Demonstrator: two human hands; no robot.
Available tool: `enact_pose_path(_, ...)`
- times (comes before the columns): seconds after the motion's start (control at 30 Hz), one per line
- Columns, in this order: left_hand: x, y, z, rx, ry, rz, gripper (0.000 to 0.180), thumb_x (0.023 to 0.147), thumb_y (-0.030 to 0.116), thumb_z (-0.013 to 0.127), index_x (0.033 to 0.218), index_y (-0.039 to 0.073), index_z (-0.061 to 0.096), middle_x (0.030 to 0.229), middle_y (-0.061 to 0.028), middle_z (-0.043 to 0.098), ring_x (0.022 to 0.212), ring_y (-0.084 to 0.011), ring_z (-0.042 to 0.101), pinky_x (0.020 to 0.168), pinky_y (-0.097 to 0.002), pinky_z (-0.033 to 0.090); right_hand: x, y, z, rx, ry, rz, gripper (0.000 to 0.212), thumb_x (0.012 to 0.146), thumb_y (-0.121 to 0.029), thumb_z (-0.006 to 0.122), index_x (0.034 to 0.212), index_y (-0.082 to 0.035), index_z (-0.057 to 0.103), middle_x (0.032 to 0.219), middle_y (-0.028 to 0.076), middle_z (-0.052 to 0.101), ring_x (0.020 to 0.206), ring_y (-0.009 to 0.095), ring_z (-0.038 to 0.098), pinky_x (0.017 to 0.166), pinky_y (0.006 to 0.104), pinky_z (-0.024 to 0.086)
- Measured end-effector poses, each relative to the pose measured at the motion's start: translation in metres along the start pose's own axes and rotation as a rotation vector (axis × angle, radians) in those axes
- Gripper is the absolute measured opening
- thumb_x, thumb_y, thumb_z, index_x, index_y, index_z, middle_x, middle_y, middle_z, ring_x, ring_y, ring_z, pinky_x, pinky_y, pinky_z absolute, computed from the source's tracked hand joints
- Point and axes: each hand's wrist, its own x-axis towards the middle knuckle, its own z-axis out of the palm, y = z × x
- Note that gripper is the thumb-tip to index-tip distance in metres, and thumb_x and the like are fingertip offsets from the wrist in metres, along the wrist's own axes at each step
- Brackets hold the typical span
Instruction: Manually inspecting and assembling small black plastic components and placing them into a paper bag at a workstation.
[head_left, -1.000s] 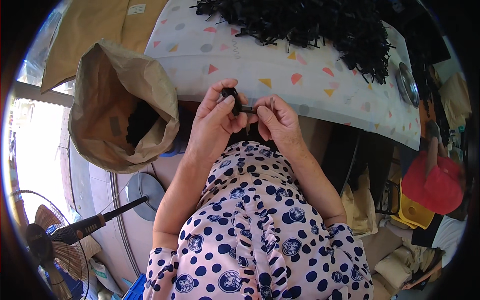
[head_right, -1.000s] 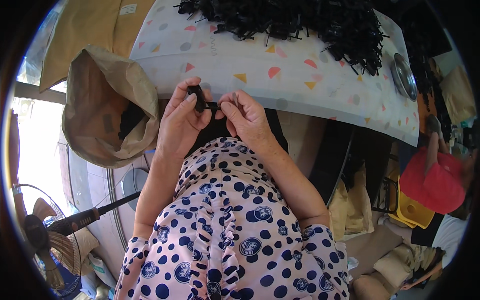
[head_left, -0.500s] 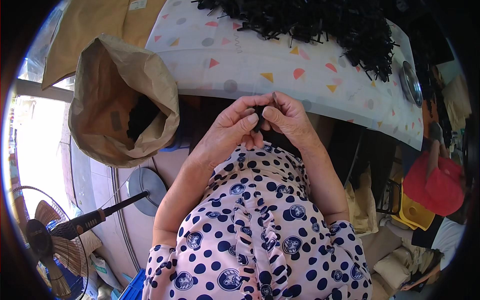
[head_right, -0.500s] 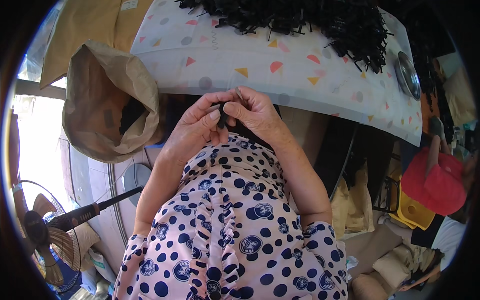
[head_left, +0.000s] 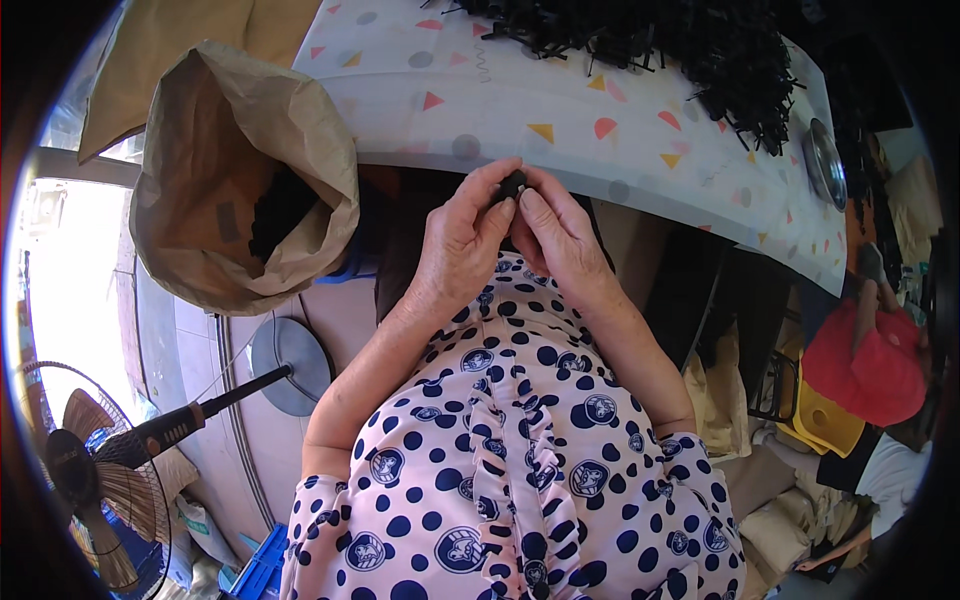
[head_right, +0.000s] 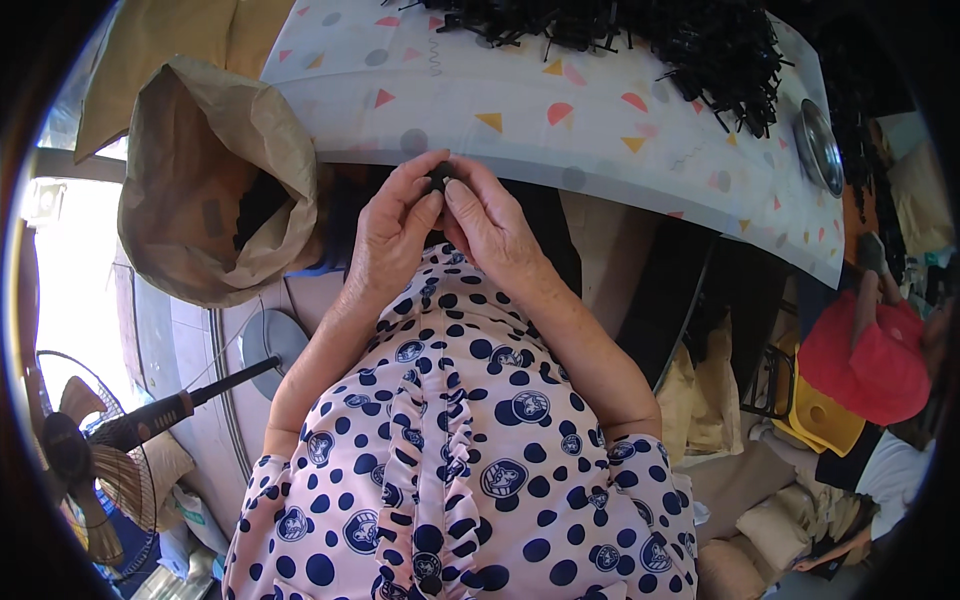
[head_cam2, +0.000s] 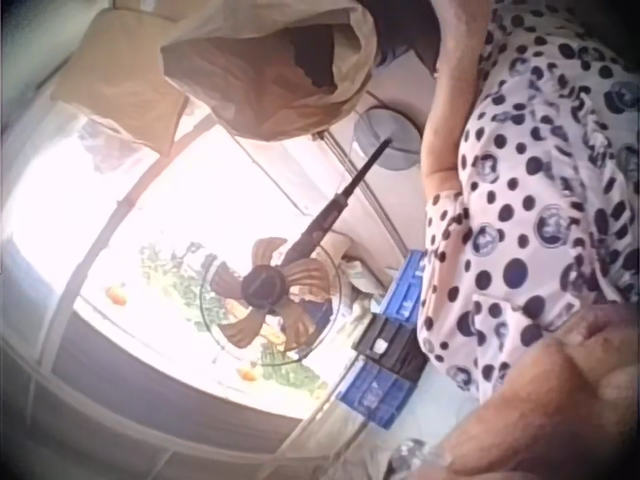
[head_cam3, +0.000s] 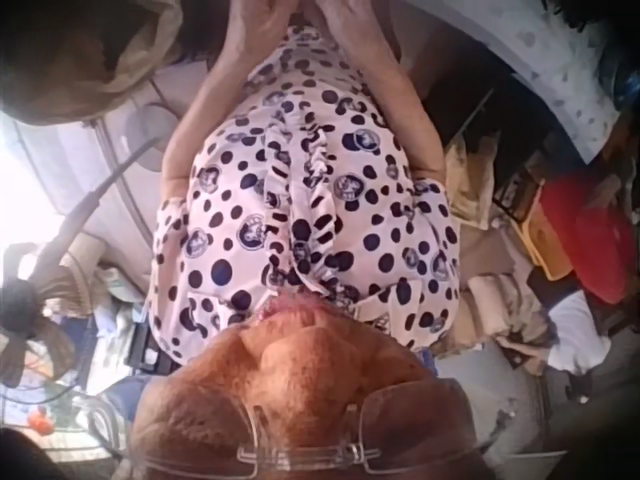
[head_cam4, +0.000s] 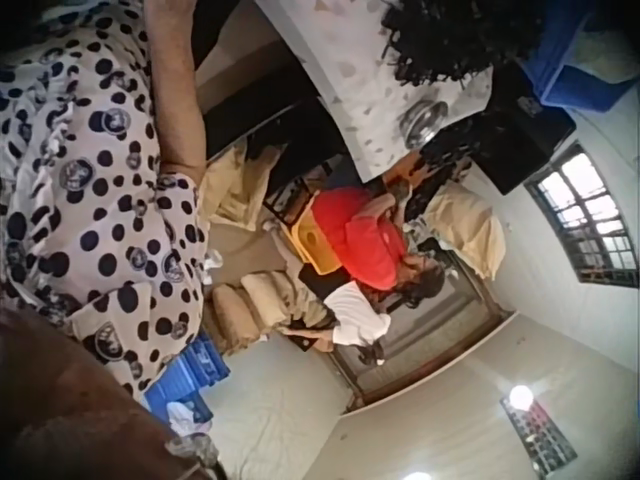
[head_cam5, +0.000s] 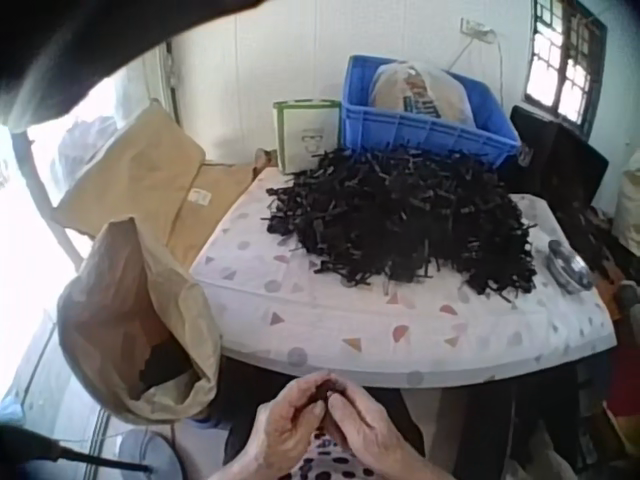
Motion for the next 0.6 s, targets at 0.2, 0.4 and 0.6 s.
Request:
enact_pose_path(0.2, 0.001, 0.001, 0.005, 0.105, 0.061, 0.098, 0.034, 0.089, -0.002, 0.052, 0.123, 0.004, 0.053, 0.093, -0.0122, 0.066, 0.081, -0.0127, 0.061, 0.075, -0.0242, 0.048, 0.001, 0.0, 0.002, 0.027, 0.015, -0.018, 0.035, 0.101, -0.025, 0.041, 0.128, -0.003, 0.044, 0.062, -0.005, 0.042, 0.046, 0.002, 0.034, 0.04, 0.0176, 0.026)
enact_pose_path(0.4, 0.0, 0.019, 0.003, 0.336, 0.083, 0.18, 0.036, 0.084, -0.007, 0.054, 0.118, 0.003, 0.057, 0.102, -0.0151, 0.065, 0.086, -0.025, 0.065, 0.077, -0.0275, 0.05, 0.004, 0.004, 0.004, 0.086, -0.033, 0.024, 0.029, 0.101, -0.021, 0.04, 0.126, -0.006, 0.045, 0.063, -0.005, 0.042, 0.046, 0.002, 0.035, 0.04, 0.0173, 0.029)
enact_pose_path(0.6, 0.014, 0.026, -0.016, 0.495, 0.076, 0.187, 0.036, 0.083, -0.009, 0.053, 0.116, 0.003, 0.058, 0.103, -0.0168, 0.064, 0.092, -0.0273, 0.065, 0.08, -0.0304, 0.05, 0.036, -0.006, -0.005, -0.108, -0.074, -0.035, 0.024, 0.099, -0.016, 0.046, 0.121, -0.007, 0.051, 0.067, -0.007, 0.042, 0.054, 0.001, 0.037, 0.048, 0.0165, 0.031)
